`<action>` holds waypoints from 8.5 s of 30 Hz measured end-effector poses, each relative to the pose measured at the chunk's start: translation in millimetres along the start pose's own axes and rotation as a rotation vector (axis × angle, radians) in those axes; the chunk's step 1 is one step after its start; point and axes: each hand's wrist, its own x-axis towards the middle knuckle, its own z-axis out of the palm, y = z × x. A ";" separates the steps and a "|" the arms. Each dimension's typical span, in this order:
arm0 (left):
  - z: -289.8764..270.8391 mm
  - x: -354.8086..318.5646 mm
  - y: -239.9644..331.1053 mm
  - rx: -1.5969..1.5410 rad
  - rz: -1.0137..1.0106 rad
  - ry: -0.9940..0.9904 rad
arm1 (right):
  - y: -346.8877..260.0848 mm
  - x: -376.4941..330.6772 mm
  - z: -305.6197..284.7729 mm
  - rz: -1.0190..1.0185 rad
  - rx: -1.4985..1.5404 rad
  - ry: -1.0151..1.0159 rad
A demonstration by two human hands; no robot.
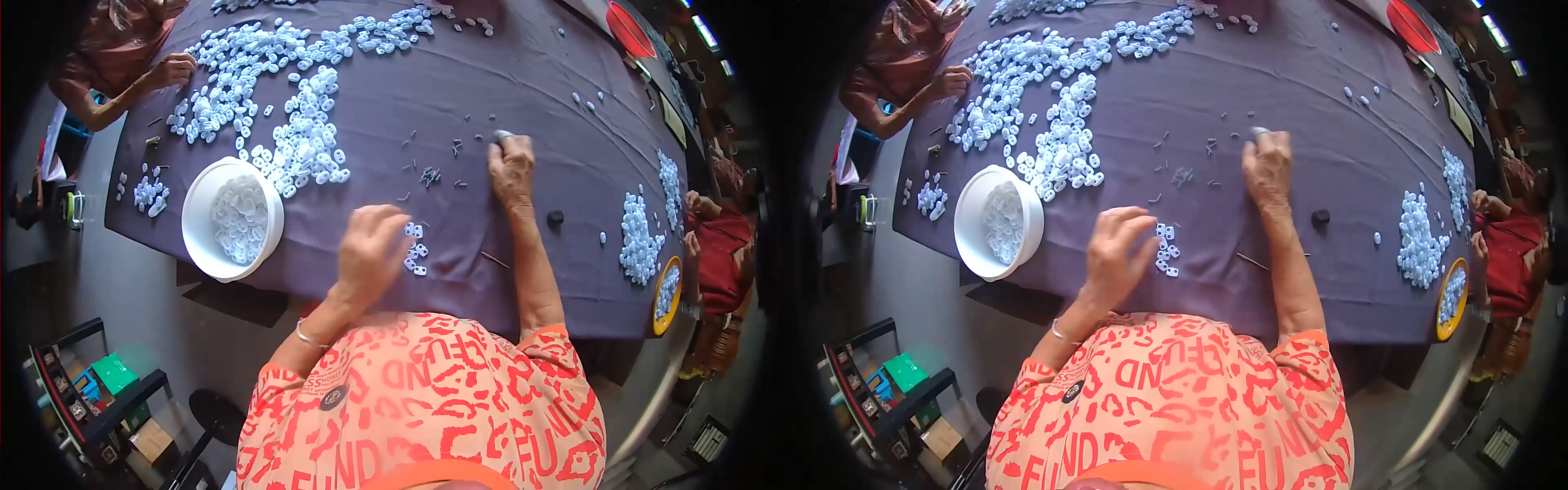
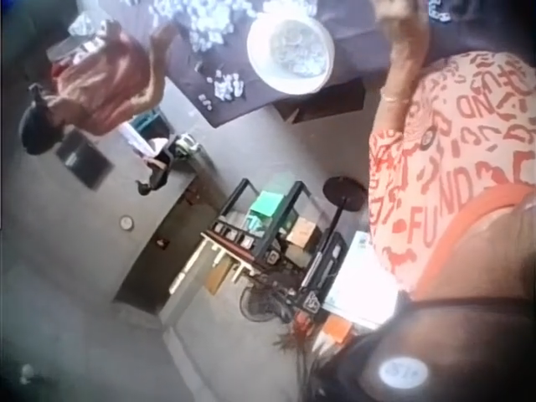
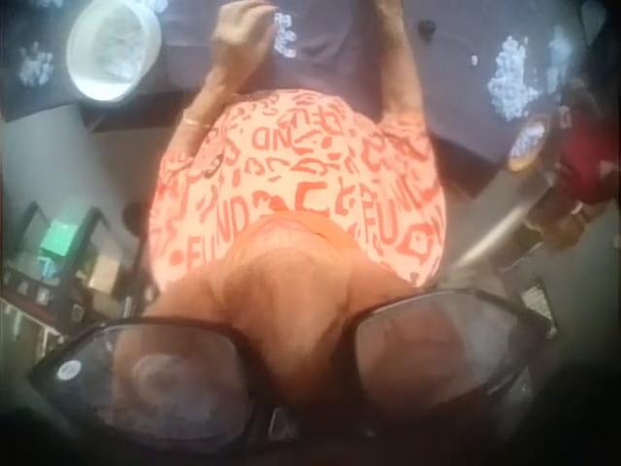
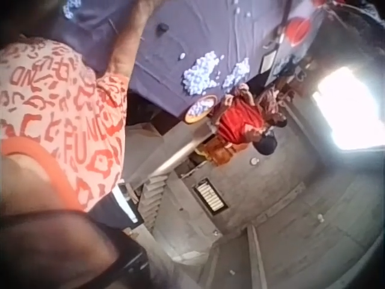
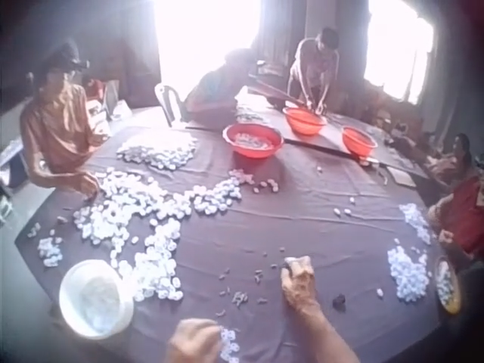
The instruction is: The person assembles plastic cord locks by hand, picking up plastic pieces and springs from the table and fitting them together.
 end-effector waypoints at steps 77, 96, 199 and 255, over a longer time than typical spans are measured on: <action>8.7 -38.6 -22.3 -0.220 0.154 0.037 | -72.2 -86.4 -28.3 0.144 0.829 -0.462; 3.3 -45.2 7.5 -0.419 -0.506 0.035 | -63.9 -133.3 -58.6 0.208 1.030 -0.372; -7.8 -31.8 33.4 -0.878 -0.744 -0.265 | -83.0 -132.7 -83.3 0.255 0.794 -0.671; -3.8 -42.4 24.1 -0.910 -0.870 -0.353 | -84.8 -136.2 -73.8 0.584 1.086 -0.770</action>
